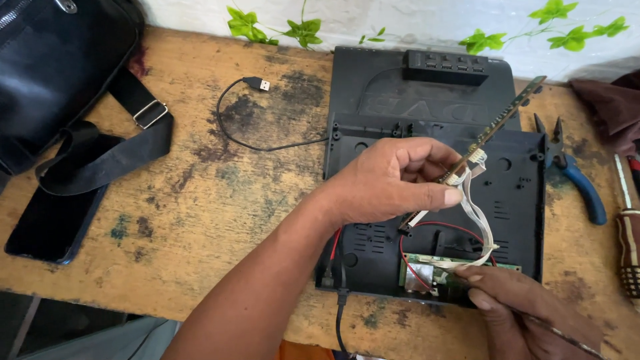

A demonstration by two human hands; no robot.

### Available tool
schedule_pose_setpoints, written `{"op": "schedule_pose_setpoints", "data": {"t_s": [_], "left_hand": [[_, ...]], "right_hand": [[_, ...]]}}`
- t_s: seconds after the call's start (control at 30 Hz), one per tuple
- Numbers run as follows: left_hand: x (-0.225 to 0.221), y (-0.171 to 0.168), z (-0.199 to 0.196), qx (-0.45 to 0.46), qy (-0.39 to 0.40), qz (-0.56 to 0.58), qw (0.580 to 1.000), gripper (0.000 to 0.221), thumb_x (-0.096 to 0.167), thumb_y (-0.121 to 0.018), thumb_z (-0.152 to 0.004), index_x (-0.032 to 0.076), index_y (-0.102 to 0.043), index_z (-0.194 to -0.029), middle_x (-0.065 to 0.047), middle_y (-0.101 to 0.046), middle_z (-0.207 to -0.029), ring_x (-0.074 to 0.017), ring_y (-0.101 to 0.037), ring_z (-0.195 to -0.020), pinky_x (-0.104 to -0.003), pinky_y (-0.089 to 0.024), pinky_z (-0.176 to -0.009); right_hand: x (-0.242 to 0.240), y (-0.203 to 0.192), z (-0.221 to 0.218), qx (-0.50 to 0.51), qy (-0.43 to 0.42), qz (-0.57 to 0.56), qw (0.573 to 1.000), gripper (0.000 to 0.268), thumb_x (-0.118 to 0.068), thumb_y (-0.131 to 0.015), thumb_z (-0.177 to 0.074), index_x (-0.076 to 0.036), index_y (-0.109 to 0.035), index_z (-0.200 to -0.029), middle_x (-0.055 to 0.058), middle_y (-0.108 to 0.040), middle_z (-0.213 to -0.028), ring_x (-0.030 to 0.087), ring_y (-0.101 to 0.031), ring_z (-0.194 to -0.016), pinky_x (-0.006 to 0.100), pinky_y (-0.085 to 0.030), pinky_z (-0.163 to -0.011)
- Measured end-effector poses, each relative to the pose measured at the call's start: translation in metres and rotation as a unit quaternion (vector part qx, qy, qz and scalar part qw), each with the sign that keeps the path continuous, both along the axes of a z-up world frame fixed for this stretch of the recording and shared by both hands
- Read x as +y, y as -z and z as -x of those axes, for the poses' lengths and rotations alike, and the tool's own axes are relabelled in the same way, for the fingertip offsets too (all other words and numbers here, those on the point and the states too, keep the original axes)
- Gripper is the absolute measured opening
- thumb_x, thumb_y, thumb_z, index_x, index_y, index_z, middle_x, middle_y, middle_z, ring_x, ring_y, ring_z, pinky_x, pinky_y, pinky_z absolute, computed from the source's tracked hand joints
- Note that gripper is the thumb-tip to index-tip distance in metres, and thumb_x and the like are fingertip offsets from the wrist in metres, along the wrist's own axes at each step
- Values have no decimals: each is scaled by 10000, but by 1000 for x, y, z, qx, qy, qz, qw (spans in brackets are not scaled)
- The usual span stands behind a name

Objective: Securing and connecting internal circuit boards and wiring inside an electronic device housing.

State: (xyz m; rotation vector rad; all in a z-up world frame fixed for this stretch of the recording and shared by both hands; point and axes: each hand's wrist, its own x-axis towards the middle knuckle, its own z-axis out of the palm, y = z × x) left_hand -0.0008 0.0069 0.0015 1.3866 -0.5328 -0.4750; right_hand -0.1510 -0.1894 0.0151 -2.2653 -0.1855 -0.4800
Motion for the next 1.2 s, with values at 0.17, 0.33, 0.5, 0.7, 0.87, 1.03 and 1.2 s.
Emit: {"op": "schedule_pose_setpoints", "data": {"t_s": [0.17, 0.33, 0.5, 0.7, 0.87, 1.03, 1.2], "left_hand": [[-1, 1, -1, -6, -2, 4, 1000, 544, 329, -752, -854, 58, -657, -1316, -58, -753, -1085, -154, -716, -971, -319, -630, -887], [0, -2, 1, 0, -9, -8, 1000, 548, 323, -753, -842, 52, -662, -1310, -50, -759, -1067, -137, -711, -952, -305, -619, -892], [1, -2, 1, -9, 0, -7, 1000, 586, 366, -733, -854, 64, -631, -1345, -60, -738, -1121, -174, -723, -1014, -351, -647, -924], [-2, 2, -1, -6, -1, 12, 1000, 543, 314, -753, -861, 41, -648, -1319, -60, -752, -1092, -150, -718, -979, -313, -632, -894], [-1, -7, 0, -12, -8, -13, 1000, 535, 316, -749, -848, 54, -661, -1306, -70, -760, -1131, -167, -728, -1014, -318, -625, -916], [3, -6, 3, -4, -2, -35, 999, 651, 408, -711, -831, 65, -614, -1376, -83, -731, -1182, -216, -725, -1061, -402, -633, -909], [3, -2, 1, -3, 2, -6, 1000, 562, 353, -735, -853, 68, -649, -1329, -53, -731, -1078, -175, -704, -966, -370, -623, -878]], "right_hand": [[3, 0, -1, 6, 15, 11, 1000, 156, -92, -625, -964, -29, -763, -996, 108, -776, -996, 193, -757, -933, 309, -595, -944], [4, -2, 0, 23, 33, 13, 999, 138, -94, -663, -948, -46, -776, -1010, 101, -773, -971, 199, -758, -941, 321, -598, -937], [13, -11, -1, 41, 48, 12, 998, 137, -97, -676, -933, -59, -796, -988, 84, -781, -922, 174, -763, -886, 298, -596, -894], [18, -18, 0, 55, 50, 9, 997, 152, -84, -661, -944, -59, -797, -1005, 70, -787, -918, 127, -735, -865, 275, -562, -880], [-20, 8, -3, -22, -16, 108, 994, 199, -183, -632, -937, -183, -783, -1066, -13, -792, -1010, 83, -733, -874, 221, -508, -888], [9, -17, 8, 113, -9, -61, 992, 256, 6, -636, -870, 7, -786, -1078, 123, -819, -1088, 190, -772, -1102, 308, -543, -1099], [21, -26, 5, 69, 38, 27, 997, 147, -88, -679, -919, -98, -817, -972, 34, -815, -995, 110, -760, -939, 255, -555, -939]]}}
